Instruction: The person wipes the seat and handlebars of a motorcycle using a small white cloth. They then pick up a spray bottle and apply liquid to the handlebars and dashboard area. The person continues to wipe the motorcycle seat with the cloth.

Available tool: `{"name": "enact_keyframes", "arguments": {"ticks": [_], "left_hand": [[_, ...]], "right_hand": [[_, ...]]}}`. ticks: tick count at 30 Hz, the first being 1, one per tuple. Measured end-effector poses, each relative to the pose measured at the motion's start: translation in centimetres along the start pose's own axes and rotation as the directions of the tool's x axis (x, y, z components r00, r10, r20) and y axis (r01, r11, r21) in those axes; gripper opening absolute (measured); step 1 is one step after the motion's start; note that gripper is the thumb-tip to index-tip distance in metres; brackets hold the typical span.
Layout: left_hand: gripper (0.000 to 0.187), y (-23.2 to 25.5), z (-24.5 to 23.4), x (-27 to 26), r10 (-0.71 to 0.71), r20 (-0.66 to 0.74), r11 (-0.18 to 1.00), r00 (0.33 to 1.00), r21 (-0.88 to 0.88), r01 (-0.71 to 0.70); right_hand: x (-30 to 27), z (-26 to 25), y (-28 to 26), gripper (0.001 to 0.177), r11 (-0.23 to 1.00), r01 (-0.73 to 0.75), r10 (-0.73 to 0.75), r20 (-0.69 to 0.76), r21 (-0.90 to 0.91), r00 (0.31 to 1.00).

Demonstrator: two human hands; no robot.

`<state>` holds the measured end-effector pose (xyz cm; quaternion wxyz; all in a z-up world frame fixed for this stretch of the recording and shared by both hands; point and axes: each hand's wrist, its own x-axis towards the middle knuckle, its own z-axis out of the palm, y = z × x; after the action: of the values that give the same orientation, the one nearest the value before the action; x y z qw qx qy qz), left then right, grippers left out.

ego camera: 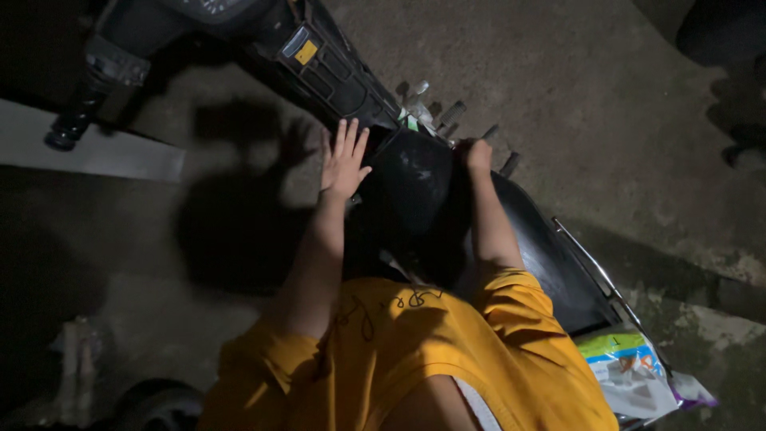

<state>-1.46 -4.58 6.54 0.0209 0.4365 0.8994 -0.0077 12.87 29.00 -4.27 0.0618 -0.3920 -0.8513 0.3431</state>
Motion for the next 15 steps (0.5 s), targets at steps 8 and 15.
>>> {"name": "enact_keyframes", "arguments": {"ticks": [8,15], "left_hand": [[0.094,0.5,0.1,-0.6,0.029,0.002,0.997,1.000,0.065,-0.029],[0.094,1.1,0.2,-0.5,0.057,0.011,0.998,0.998,0.014,-0.057]], "right_hand": [[-0.2,0.1,-0.3,0.019,0.994,-0.105,0.107,0.052,-0.037,0.993],[-2.7,0.5,-0.8,0.015,0.983,0.183,-0.184,-0.050,-0.025,0.982]]}}
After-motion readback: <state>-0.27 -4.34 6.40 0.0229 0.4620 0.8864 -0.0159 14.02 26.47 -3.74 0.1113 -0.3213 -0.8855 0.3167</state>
